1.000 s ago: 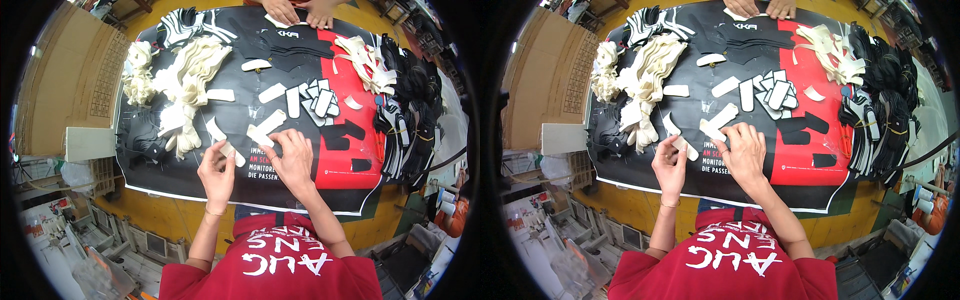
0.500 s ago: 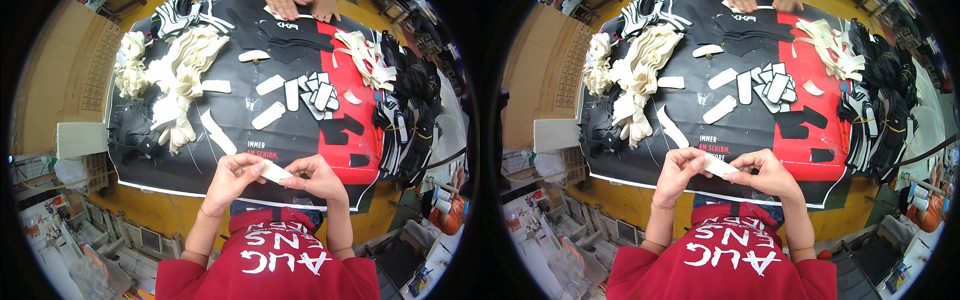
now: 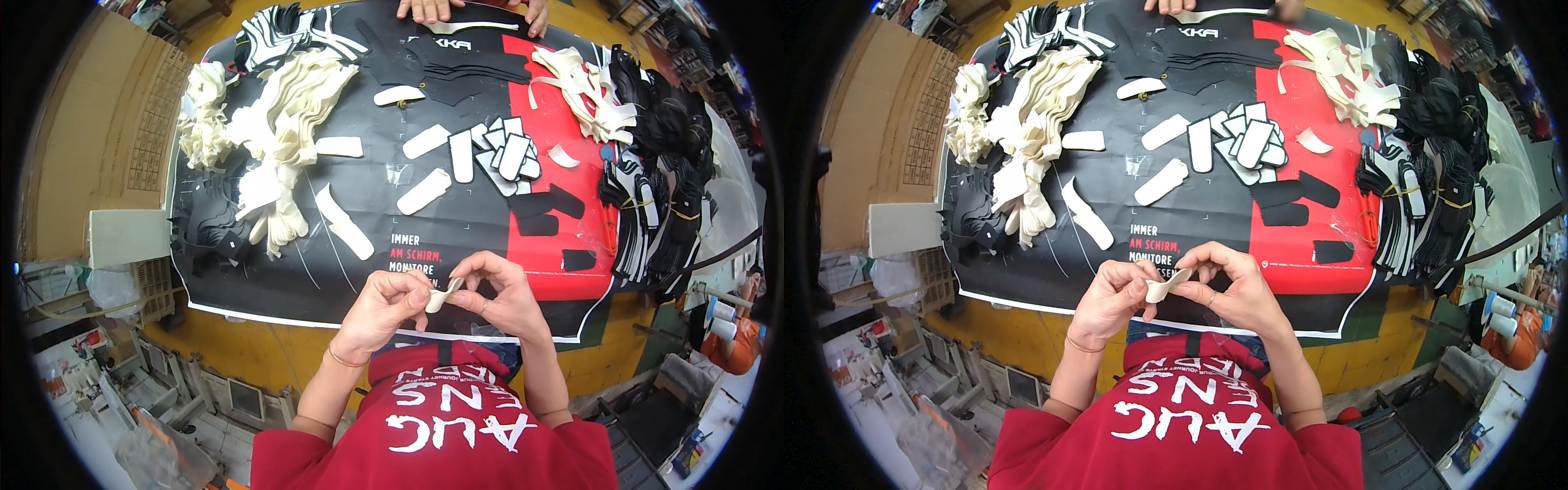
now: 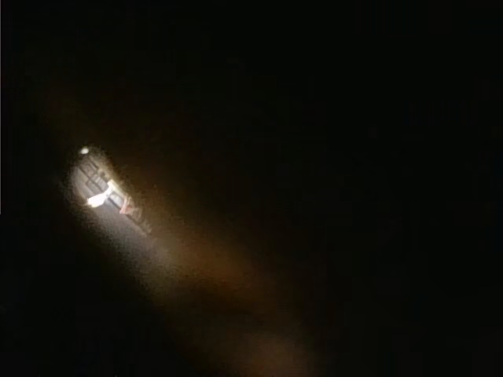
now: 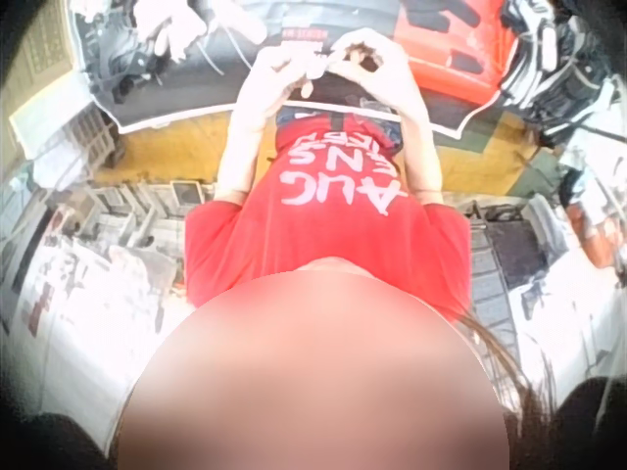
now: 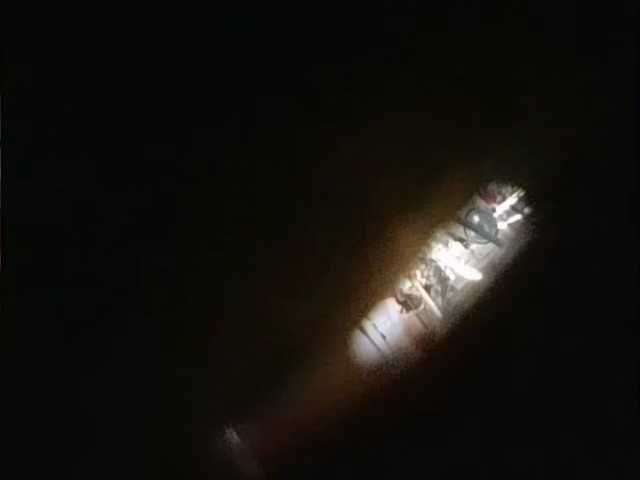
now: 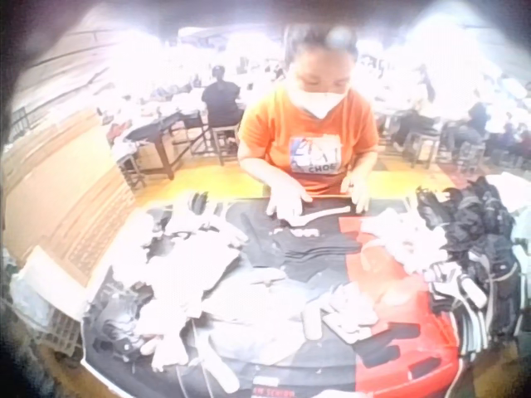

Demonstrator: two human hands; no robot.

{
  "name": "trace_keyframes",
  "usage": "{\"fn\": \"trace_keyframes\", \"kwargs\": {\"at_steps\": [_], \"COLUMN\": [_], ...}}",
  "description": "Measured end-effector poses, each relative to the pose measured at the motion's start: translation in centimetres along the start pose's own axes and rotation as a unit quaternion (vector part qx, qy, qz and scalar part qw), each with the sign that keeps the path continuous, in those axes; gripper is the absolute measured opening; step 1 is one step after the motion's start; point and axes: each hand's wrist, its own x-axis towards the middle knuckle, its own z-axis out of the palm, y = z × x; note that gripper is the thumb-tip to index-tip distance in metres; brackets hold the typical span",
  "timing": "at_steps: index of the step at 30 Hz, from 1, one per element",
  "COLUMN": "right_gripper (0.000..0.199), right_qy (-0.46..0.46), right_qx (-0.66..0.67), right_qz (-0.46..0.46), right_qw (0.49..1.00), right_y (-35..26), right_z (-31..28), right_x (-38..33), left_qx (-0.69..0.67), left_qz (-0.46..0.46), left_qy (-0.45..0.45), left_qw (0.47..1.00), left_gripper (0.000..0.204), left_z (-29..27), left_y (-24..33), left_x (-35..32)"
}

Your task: The person repeatedly picks small white and black fabric pieces from a table, folds them, and places them into gloves. The person also gathers and stacks finished gloves on the table.

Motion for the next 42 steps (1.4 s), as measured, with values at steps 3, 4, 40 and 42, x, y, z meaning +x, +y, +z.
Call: {"fn": "trace_keyframes", "kwargs": {"at_steps": [3, 4, 40, 42], "right_gripper": [0.029, 0.031, 0.022, 0.022], "right_qy": [0.016, 0.015, -0.091, -0.133], "right_qx": [0.098, 0.108, 0.626, 0.725], "right_qz": [0.02, 0.016, -0.126, -0.11], "right_qw": [0.995, 0.994, 0.764, 0.667], "right_y": [0.7, 0.9, 3.0, 3.4], "right_z": [0.5, 0.6, -0.9, -1.1], "right_x": [-0.3, -0.3, -2.4, -2.7], "left_qx": [0.008, 0.016, 0.305, 0.31], "left_qz": [0.007, 0.008, 0.133, 0.139], "left_qy": [0.006, 0.016, 0.195, 0.2], "left_qw": [1.0, 1.0, 0.923, 0.919], "left_gripper": [0.026, 0.024, 0.016, 0.016], "left_z": [0.6, 0.8, 3.0, 3.0], "left_y": [0.0, 0.0, -1.7, -1.8], "left_x": [0.1, 0.1, 0.9, 0.9]}}
